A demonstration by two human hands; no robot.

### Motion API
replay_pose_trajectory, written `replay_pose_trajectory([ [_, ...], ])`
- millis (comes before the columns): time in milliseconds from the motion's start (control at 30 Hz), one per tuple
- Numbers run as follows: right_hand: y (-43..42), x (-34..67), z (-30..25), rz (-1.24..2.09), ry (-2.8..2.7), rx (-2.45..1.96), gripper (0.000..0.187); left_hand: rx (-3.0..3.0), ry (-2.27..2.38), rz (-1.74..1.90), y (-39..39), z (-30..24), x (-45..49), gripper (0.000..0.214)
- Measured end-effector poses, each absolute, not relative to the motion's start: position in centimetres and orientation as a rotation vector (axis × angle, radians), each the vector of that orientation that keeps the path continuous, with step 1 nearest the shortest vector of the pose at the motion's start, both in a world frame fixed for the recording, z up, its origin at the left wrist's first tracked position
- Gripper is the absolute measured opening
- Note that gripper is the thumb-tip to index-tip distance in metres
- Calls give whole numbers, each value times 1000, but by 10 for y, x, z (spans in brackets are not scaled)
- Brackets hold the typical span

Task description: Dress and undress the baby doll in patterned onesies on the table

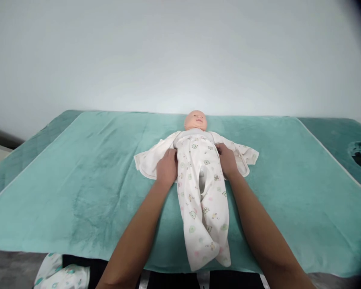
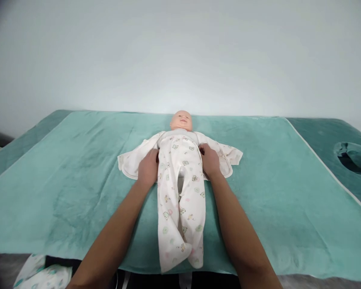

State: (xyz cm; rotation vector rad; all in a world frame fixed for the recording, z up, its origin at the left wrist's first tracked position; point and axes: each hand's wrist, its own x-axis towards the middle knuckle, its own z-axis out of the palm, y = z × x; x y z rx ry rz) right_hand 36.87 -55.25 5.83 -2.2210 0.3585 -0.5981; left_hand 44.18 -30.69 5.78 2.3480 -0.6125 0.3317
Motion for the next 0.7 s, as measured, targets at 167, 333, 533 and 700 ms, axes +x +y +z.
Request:
replay_pose_trajectory([
  [167, -555, 368, 62, -542, 173, -2157, 26, 2267, -703, 123, -305, 61, 448, 17],
  [333, -558, 365, 72, -351, 59, -1915, 26, 1949, -620, -96, -301, 71, 451, 28],
  [533, -561, 367, 74, -175, 47, -1822, 24, 1645, -452, -283, -304, 72, 449, 35],
  [700, -560, 371, 69, -236, 22, -1863, 18, 1640, -447, -167, -308, 69, 447, 38],
])
